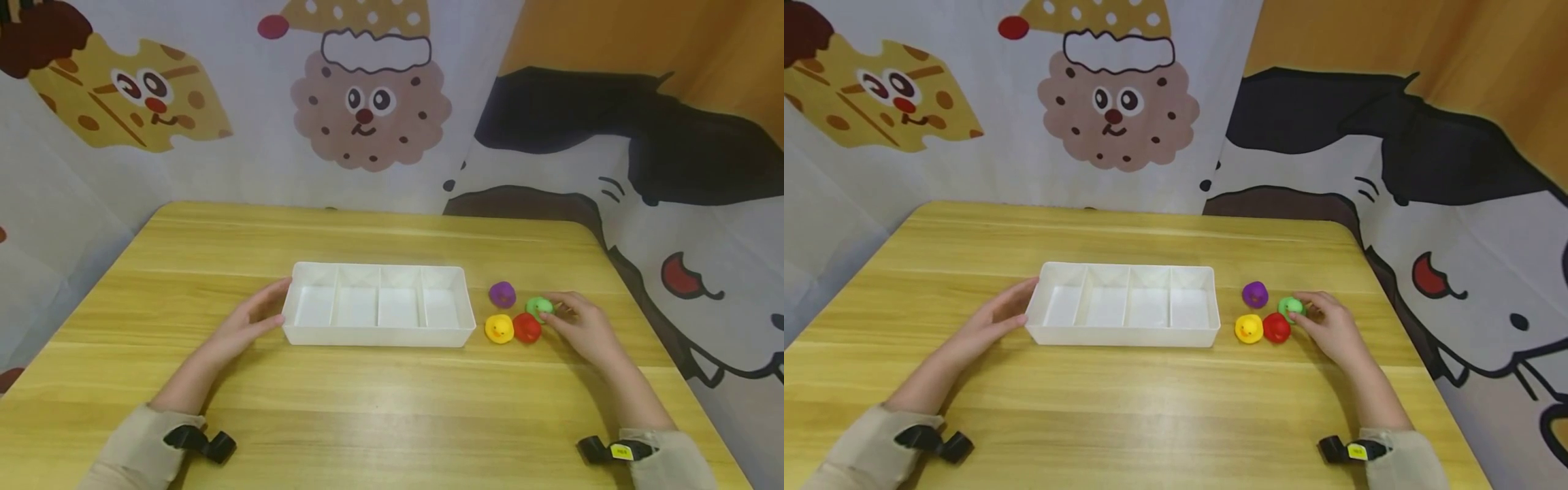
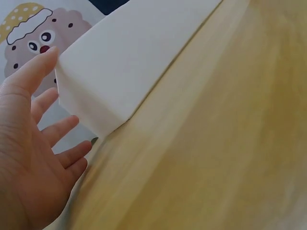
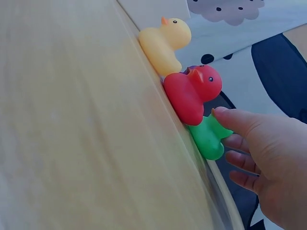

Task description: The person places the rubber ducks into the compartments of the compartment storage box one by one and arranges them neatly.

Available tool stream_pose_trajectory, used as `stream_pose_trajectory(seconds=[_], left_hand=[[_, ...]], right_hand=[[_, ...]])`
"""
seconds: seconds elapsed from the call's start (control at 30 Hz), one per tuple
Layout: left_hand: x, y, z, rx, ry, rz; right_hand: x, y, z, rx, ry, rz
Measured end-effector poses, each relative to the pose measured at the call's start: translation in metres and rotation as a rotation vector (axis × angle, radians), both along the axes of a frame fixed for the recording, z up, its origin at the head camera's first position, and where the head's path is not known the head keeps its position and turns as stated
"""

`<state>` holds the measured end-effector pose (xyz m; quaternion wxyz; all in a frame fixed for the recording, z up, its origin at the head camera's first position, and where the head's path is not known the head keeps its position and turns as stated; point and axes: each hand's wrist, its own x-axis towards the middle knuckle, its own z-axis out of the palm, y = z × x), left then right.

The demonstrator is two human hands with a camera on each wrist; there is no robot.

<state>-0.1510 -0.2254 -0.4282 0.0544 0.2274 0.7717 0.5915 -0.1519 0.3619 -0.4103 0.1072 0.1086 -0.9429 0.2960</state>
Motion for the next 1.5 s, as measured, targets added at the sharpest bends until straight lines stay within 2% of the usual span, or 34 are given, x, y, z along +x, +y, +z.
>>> stream_pose_trajectory(seconds=[0.33, 0.57, 1.1, 1.5], left_hand=[[-0.002, 0.001, -0.004, 0.011, 0.000, -0.006], [-0.001, 0.001, -0.004, 0.012, -0.014, -0.006], [-0.001, 0.002, -0.004, 0.014, -0.013, -0.012], [0.000, 0.002, -0.004, 0.018, -0.024, -0.006]], right_hand=[[0.000, 0.001, -0.002, -0.016, 0.022, -0.012], [0.003, -0.001, 0.002, -0.037, 0.006, -0.038], [0.012, -0.018, 0.023, -0.133, 0.074, -0.050], [0.018, -0.041, 0.047, -0.150, 0.045, -0.047]])
